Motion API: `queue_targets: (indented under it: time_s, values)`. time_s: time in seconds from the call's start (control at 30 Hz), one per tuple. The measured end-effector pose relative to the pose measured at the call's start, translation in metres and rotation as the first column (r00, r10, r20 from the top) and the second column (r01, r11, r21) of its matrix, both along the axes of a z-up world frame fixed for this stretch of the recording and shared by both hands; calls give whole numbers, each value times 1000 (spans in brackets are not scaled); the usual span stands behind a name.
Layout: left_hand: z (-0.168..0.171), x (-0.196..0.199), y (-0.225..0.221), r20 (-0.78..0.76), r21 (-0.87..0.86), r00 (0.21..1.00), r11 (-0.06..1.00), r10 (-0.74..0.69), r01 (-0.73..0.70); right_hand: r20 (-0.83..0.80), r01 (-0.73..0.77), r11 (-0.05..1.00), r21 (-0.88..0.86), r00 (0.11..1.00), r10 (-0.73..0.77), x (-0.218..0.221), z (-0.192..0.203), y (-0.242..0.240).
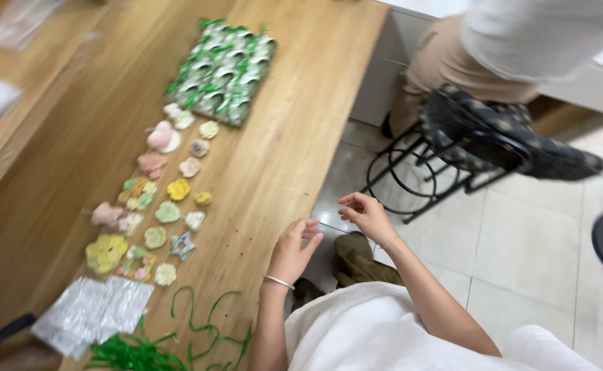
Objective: Picking up decorative flower-shaped candles from a shelf and placing them on a production desk.
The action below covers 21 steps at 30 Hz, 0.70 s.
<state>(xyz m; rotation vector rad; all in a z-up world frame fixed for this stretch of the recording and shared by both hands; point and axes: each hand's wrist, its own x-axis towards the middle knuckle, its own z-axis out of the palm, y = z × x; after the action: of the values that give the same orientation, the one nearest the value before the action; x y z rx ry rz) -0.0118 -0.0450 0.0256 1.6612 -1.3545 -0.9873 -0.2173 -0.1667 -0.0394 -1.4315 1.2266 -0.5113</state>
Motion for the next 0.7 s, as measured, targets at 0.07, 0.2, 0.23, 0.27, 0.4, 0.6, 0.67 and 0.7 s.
queue_targets:
  time_s: [0.07, 0.2, 0.23, 0.27, 0.4, 0.6, 0.67, 0.7]
  values:
    - [4, -23, -8, 2, 4, 996, 996, -94, 94, 21, 84, 996, -9, 996, -84, -26, 2, 7]
    - [3, -74, -31, -14, -14, 965, 965, -261, 261, 43, 230, 973, 29, 972, -231, -82, 11, 21]
    - [5, -88, -36, -9, -13, 952, 952, -305, 304, 48, 273, 961, 30, 960, -275, -98, 10, 24]
    - [6, -105, -42, -1, -11, 941, 941, -339, 339, 72, 299, 954, 17, 951, -299, -118, 10, 27]
    - [7, -185, -65, 28, 19, 882, 882, -471, 471, 85, 401, 916, 28, 912, -402, -206, 10, 41]
    - [18, -339, -91, -15, -3, 801, 802, -598, 598, 49, 584, 812, 5, 810, -584, -354, 33, 64]
    - [25, -389, -95, -33, 8, 767, 767, -641, 641, 36, 629, 778, -13, 777, -628, -399, 40, 74]
    - [28, -413, -96, -47, 22, 747, 747, -663, 664, 26, 652, 758, -27, 758, -651, -421, 43, 78]
